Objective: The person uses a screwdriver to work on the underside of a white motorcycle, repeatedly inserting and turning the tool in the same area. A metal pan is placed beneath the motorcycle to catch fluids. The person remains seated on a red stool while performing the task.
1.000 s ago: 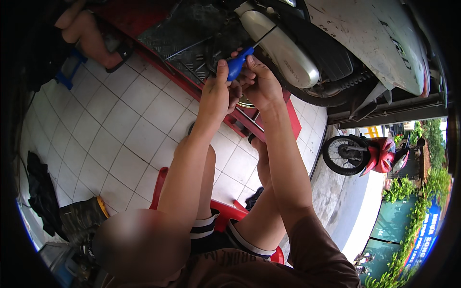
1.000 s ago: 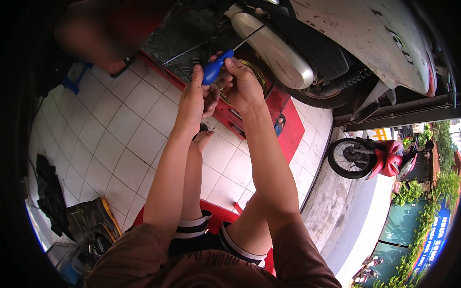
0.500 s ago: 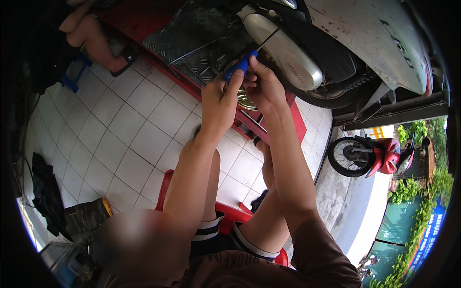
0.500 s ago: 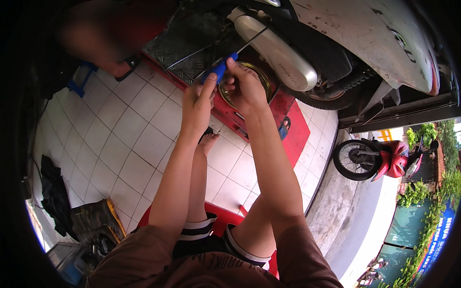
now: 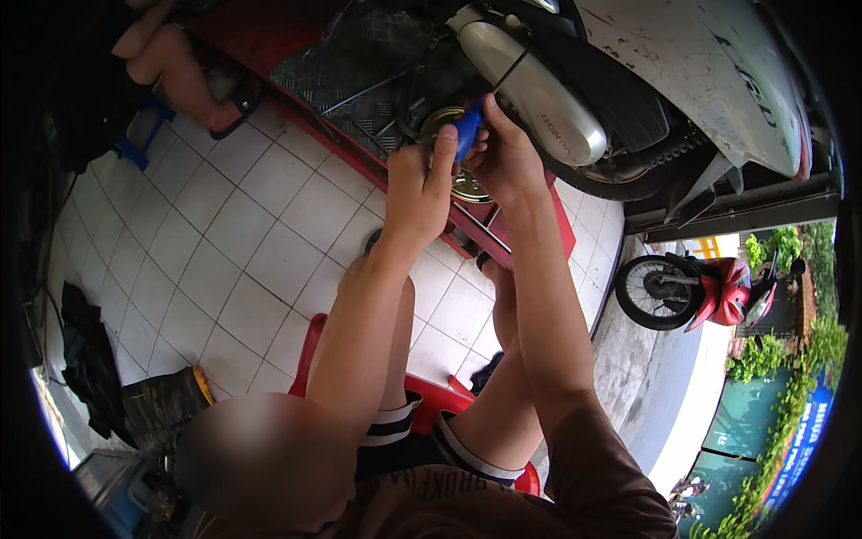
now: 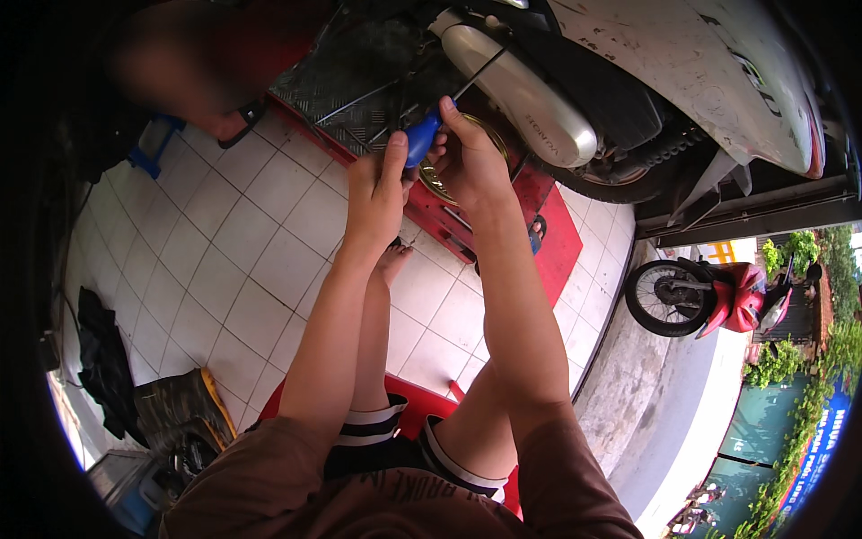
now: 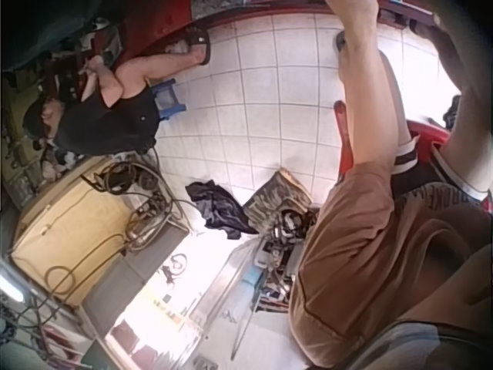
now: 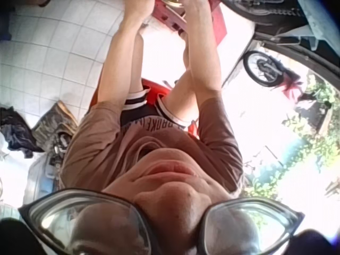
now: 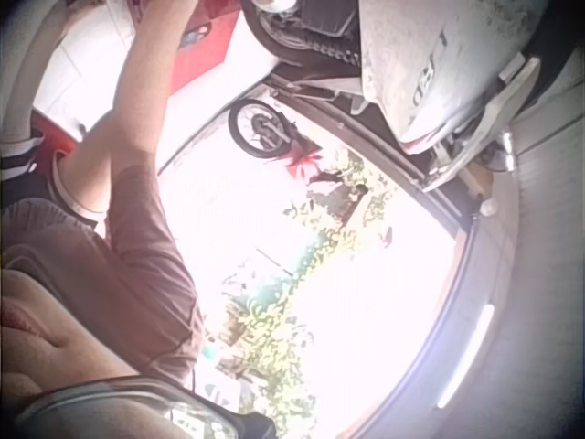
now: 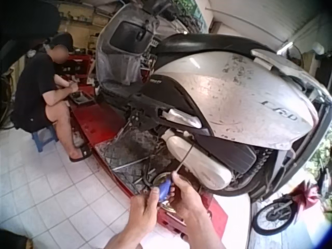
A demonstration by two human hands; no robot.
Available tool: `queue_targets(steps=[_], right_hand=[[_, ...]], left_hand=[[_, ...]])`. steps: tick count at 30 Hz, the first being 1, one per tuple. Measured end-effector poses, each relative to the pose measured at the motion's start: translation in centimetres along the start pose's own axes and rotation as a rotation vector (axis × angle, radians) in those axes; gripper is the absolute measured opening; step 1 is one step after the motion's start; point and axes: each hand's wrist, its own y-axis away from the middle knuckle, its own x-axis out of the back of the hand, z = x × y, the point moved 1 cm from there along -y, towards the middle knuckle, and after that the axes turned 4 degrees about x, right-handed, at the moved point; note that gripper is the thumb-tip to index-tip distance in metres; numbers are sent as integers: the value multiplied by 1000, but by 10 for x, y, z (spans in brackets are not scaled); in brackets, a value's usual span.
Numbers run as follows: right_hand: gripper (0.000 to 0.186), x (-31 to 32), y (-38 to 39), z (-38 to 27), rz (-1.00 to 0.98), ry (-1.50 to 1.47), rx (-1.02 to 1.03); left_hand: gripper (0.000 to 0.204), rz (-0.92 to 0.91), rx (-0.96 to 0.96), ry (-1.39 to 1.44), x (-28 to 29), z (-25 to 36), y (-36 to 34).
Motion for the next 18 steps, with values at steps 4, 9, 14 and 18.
queue_targets(steps=[4,9,14,18], right_hand=[[14,0,-2,-1,-93,126,1],[15,4,-3,4,-105,102,13],[16,-12,6,-2,-142,121,29],[21,4,-4,1,-151,140,54]], left_hand=[[57,9,175,41,7,-6,-3],[63,154,-222,-74,-9,-4,-6],[56,-27,16,-84,6,-5,-1],[59,-45,14,-142,5,-3,0]])
